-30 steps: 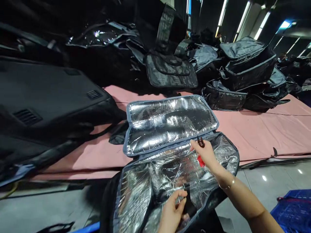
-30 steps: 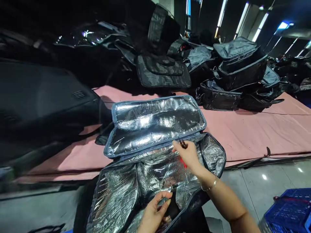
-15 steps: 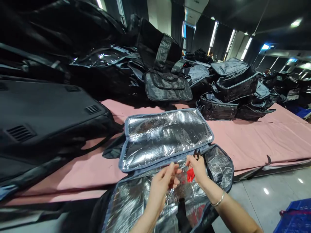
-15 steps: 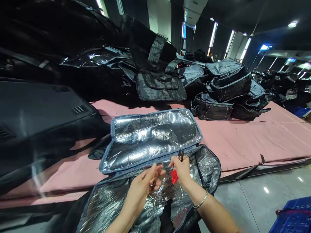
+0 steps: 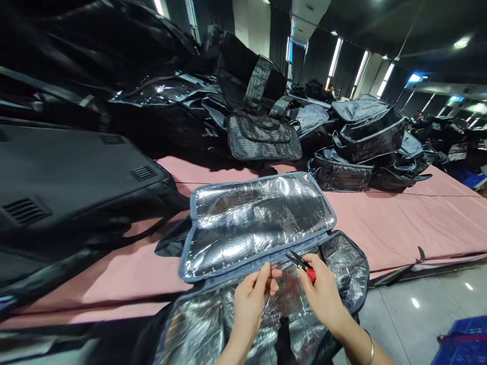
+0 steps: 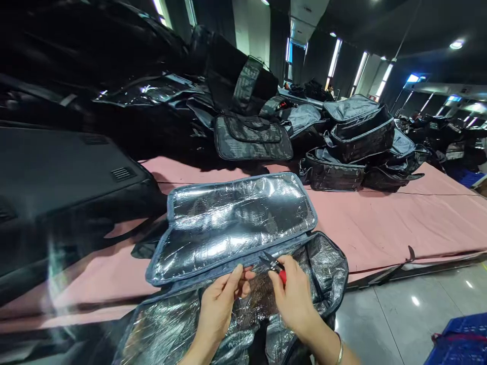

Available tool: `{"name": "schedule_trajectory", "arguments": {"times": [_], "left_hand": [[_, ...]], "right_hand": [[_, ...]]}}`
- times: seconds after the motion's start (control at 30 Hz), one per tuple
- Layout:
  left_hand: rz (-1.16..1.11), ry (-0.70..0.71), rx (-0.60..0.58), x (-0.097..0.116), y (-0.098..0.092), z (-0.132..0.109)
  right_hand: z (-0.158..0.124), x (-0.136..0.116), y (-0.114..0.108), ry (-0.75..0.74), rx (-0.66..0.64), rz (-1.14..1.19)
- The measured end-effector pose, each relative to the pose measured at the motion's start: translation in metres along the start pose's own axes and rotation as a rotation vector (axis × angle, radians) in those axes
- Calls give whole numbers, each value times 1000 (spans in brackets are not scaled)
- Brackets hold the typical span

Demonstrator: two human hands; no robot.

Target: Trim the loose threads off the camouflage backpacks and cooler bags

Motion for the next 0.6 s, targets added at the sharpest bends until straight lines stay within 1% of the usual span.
{"name": "schedule_trajectory", "arguments": {"times": [0.1,0.17,0.37,0.43,0.5,0.6], "left_hand": [[-6,11,5,-4,-1,2],[-7,19,10,-5,-2,2],[6,21,23,0,-1,-1],[5,16,25,2,0,-2],[1,8,23,3,1,-1],[5,-8,16,2,2,0]], "right_hand": [[1,-1,0,-43,31,-154],[3,-3,0,-56,35,-197],[10,-11,-2,-56,-41,-216],[11,-11,-3,-61,-48,-209],[11,-7,-4,-50,-18,-192],[7,1,-3,-4,76,-154]]}}
Point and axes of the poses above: each hand's wrist, its own z-axis towards the middle knuckle, its own y-axis out of the palm, x = y × z, the point moved 3 cm from there along z, towards the middle knuckle, and after that the axes turned 3 degrees about z, right-handed, at the moved point
